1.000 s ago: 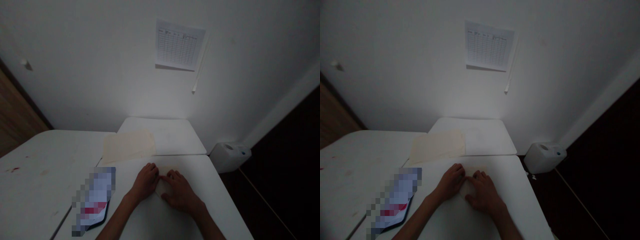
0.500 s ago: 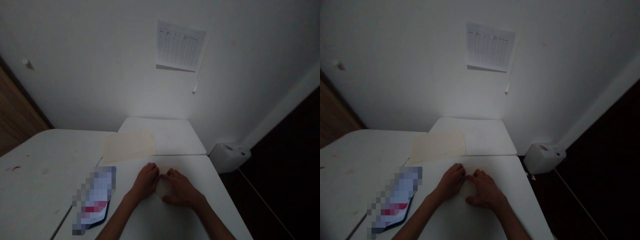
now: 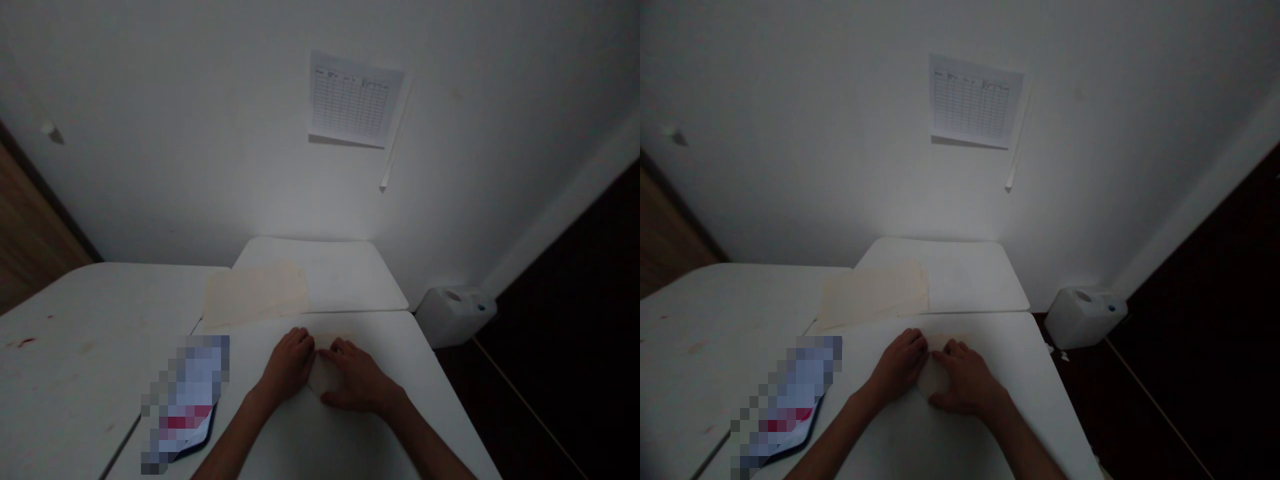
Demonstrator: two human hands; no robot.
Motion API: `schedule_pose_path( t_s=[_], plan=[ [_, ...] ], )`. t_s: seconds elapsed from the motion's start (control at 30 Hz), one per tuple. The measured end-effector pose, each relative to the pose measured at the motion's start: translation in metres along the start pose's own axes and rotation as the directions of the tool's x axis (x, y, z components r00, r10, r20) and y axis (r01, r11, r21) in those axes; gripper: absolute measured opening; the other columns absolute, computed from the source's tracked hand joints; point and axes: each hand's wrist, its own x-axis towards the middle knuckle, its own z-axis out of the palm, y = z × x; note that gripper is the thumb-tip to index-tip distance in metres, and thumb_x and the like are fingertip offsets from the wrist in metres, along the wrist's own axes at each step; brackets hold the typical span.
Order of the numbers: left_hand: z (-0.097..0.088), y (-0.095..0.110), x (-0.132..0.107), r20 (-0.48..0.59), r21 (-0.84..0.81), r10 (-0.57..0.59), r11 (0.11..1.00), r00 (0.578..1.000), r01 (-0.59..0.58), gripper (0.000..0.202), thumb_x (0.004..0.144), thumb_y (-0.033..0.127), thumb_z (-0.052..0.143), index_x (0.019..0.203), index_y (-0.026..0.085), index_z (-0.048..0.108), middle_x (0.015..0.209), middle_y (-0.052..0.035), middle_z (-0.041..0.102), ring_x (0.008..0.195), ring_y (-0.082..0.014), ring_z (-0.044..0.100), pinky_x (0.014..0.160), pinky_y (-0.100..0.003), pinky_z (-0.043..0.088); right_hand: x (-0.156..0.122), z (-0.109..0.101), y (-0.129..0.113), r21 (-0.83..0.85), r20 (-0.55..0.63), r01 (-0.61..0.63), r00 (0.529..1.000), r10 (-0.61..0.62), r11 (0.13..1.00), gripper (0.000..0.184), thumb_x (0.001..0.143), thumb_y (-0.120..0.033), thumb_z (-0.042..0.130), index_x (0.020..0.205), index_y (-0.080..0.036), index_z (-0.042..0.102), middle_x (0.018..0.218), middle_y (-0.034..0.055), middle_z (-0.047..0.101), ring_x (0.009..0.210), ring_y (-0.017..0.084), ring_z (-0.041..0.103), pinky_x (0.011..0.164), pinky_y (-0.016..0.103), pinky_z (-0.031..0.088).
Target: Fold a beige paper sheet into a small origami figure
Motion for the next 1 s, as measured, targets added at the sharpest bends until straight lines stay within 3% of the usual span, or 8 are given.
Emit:
schedule_pose_path(
  t_s=[0.13, 0.33, 0.6, 1.0],
  plan=[
    [-0.0008, 0.0006, 0.0003, -0.004, 0.007, -0.002, 1.0, 1.0, 0.002, 0.008, 0.087, 0.015, 0.048, 0.083, 0.019, 0.055, 0.091, -0.006, 0.054, 0.088, -0.021, 0.051, 0.079, -0.035, 0.044, -0.0003, 0.0036, 0.0024, 0.005, -0.003, -0.009, 1.0, 0.009, 1.0, 0.082, 0.064, -0.046, 0.075, 0.137, -0.023, 0.045, 0.127, 0.0097, 0.051, 0.117, 0.029, 0.047, 0.103, 0.04, 0.035],
    [-0.002, 0.0009, 0.0016, 0.005, 0.005, 0.001, 1.0, 1.0, -0.001, 0.009, 0.088, 0.015, 0.047, 0.083, 0.018, 0.055, 0.091, -0.0064, 0.054, 0.087, -0.0207, 0.05, 0.079, -0.035, 0.044, -0.0033, 0.0093, 0.0066, 0.045, -0.005, -0.063, 0.998, 0.064, 0.997, 0.093, 0.065, -0.045, 0.073, 0.144, -0.018, 0.032, 0.145, 0.0133, 0.038, 0.134, 0.031, 0.032, 0.11, 0.041, 0.025],
    [0.0001, -0.0004, 0.0017, 0.017, -0.001, -0.012, 1.0, 1.0, 0.012, 0.006, 0.086, 0.015, 0.05, 0.084, 0.017, 0.055, 0.092, -0.0064, 0.054, 0.089, -0.0209, 0.05, 0.08, -0.034, 0.044, -0.0034, 0.0029, 0.0019, 0.051, -0.001, -0.027, 1.0, 0.027, 0.998, 0.079, 0.065, -0.045, 0.073, 0.134, -0.021, 0.045, 0.131, 0.0102, 0.048, 0.121, 0.029, 0.042, 0.105, 0.039, 0.031],
    [-0.0019, 0.0017, 0.0018, 0.026, 0.014, -0.024, 1.0, 0.999, 0.023, 0.007, 0.085, 0.014, 0.049, 0.084, 0.018, 0.056, 0.094, -0.0064, 0.054, 0.09, -0.0209, 0.05, 0.08, -0.034, 0.044, -0.002, 0.0048, 0.0051, 0.019, 0.02, 0.001, 1.0, -0.001, 1.0, 0.082, 0.066, -0.048, 0.072, 0.138, -0.025, 0.042, 0.126, 0.0086, 0.048, 0.116, 0.029, 0.044, 0.103, 0.039, 0.034]
  ],
)
